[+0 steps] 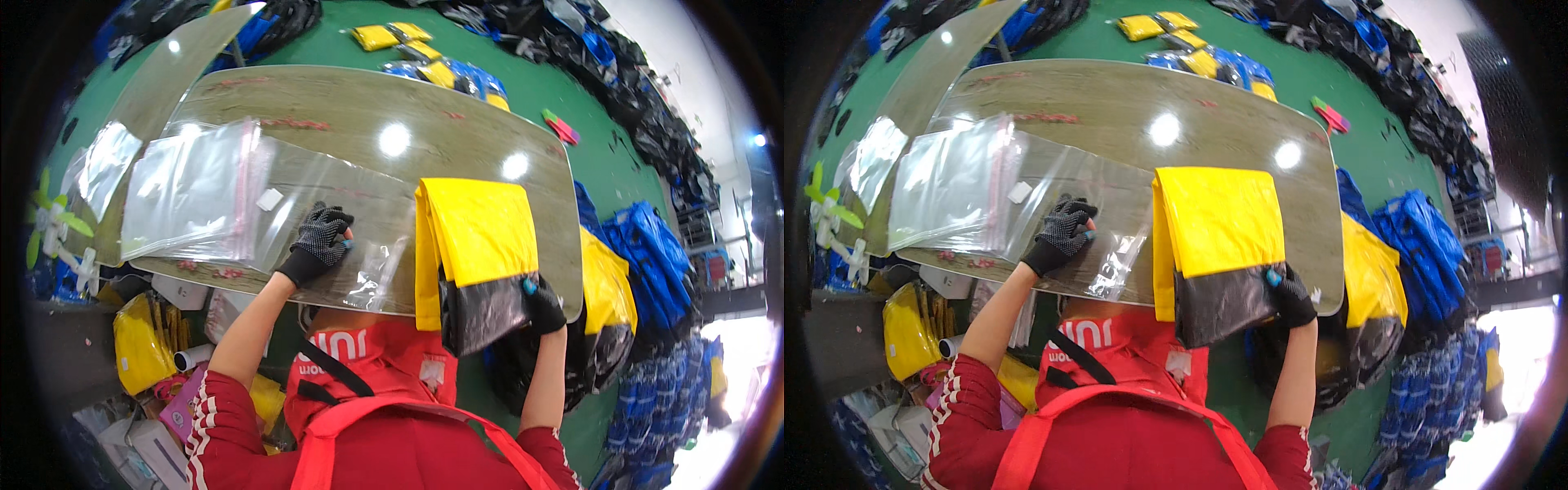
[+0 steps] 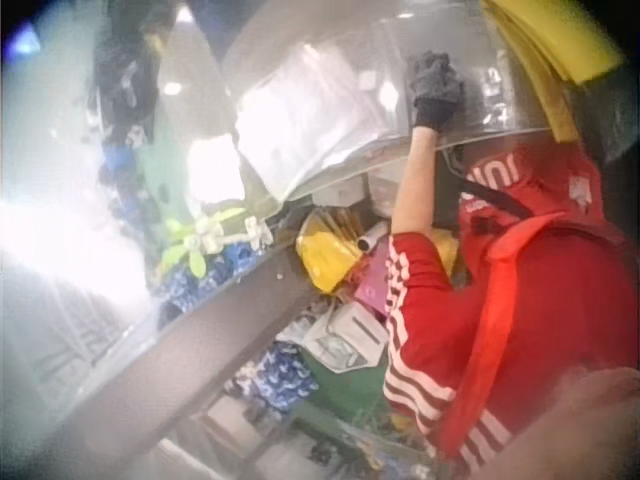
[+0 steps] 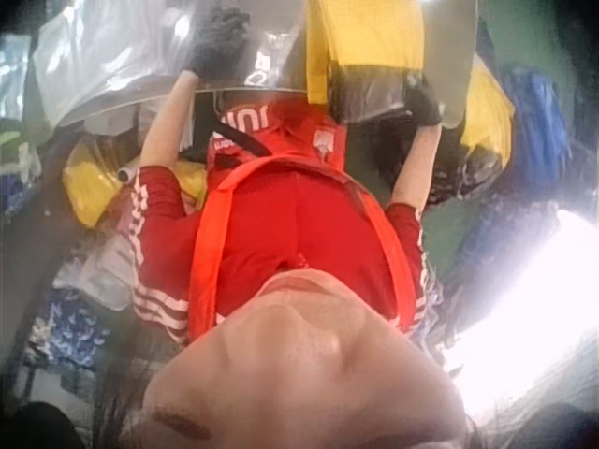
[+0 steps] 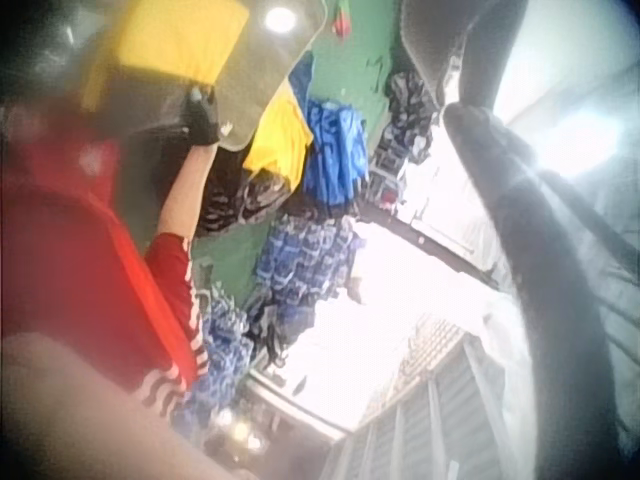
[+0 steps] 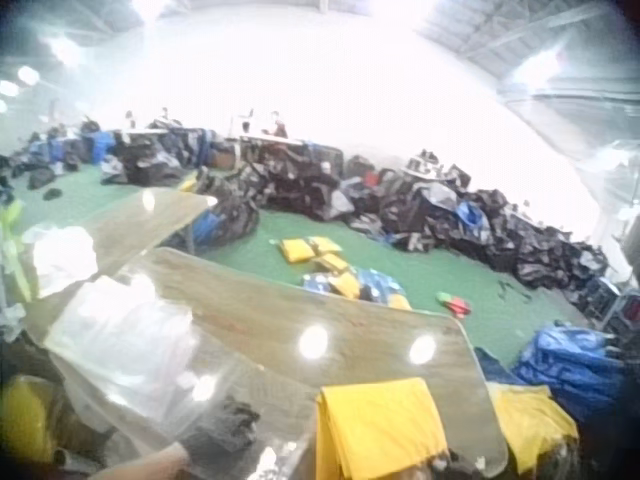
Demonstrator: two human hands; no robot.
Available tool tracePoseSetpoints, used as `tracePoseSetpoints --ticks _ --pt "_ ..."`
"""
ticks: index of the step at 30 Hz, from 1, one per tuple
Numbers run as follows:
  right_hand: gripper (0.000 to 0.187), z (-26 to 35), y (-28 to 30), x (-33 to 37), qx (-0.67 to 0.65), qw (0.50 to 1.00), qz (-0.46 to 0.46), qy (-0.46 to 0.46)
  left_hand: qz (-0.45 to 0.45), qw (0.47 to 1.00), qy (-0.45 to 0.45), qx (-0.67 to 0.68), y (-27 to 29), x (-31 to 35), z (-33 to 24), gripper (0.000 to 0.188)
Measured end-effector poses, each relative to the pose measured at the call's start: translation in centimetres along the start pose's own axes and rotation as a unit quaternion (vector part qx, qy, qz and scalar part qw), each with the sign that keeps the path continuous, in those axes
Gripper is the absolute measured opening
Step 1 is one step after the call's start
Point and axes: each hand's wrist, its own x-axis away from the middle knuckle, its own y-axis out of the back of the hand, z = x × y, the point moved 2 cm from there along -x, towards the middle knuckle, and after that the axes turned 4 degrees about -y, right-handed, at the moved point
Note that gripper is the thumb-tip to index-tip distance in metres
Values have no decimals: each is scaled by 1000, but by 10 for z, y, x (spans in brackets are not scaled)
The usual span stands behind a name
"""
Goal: The person folds yellow and blue waterproof bags on a table, then places each folded bag into a clear plastic bag and seals it. The process is repeated for multiple bags of both colors.
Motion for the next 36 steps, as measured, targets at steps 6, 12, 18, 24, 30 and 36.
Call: tracePoseSetpoints --ticks 6,12,18,24,30,36 --pt "66 10 -2 0 37 998 20 -47 -4 993 118 1 -26 -9 -22 33" --pt "61 5 -4 -32 87 994 29 -62 -102 985 109 -91 -53 -5 -31 19" --pt "54 30 -10 -31 174 980 47 -80 -158 969 167 87 -39 -7 -27 12" --pt "64 -21 -101 8 129 969 182 -109 -14 980 59 189 11 -15 -54 14" --pt "22 -32 -124 -48 245 963 -40 104 44 992 6 117 35 8 -77 10" --pt "43 3 -162 -135 301 925 223 -55 64 996 -10 53 32 18 -99 12"
